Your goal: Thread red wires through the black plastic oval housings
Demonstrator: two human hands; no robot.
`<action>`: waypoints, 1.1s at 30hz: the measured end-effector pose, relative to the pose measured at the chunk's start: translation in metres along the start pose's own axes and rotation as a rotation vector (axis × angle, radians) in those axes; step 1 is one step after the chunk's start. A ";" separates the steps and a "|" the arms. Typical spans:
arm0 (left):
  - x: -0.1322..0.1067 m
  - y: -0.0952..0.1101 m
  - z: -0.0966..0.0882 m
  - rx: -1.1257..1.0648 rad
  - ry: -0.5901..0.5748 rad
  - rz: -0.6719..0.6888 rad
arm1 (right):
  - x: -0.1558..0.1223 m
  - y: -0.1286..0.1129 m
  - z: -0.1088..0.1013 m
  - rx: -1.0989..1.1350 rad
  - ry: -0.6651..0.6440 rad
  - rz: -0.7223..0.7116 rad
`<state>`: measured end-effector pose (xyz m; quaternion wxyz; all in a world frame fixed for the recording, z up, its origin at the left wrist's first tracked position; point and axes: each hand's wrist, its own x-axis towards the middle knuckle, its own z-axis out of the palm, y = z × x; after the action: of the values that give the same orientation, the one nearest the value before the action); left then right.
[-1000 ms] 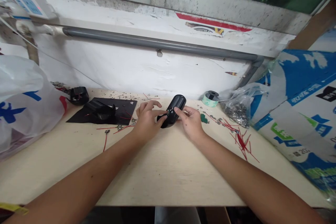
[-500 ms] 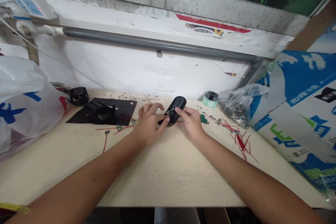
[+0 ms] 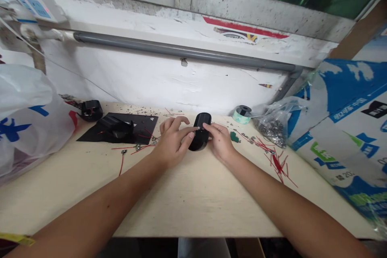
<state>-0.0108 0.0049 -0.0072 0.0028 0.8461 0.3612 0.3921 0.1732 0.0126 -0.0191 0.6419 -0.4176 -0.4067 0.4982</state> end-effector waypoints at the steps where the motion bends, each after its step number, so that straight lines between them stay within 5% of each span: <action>1: 0.000 0.000 0.000 0.001 -0.010 0.004 | 0.000 0.000 0.000 0.007 -0.010 0.001; 11: 0.001 0.004 -0.001 0.154 -0.094 0.116 | -0.002 0.005 0.002 0.018 -0.028 0.053; 22: -0.002 0.001 0.007 0.083 -0.133 0.076 | -0.004 0.003 0.003 -0.005 -0.028 0.116; 30: 0.005 -0.009 0.006 -0.332 0.174 -0.230 | -0.006 0.000 0.008 0.103 -0.093 0.078; 33: 0.009 -0.016 0.008 -0.681 0.142 -0.441 | -0.006 -0.001 0.007 0.107 -0.138 0.092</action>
<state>-0.0114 0.0249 -0.0112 0.3417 0.6699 0.3826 0.5367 0.1657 0.0070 -0.0165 0.6099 -0.3658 -0.4032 0.5758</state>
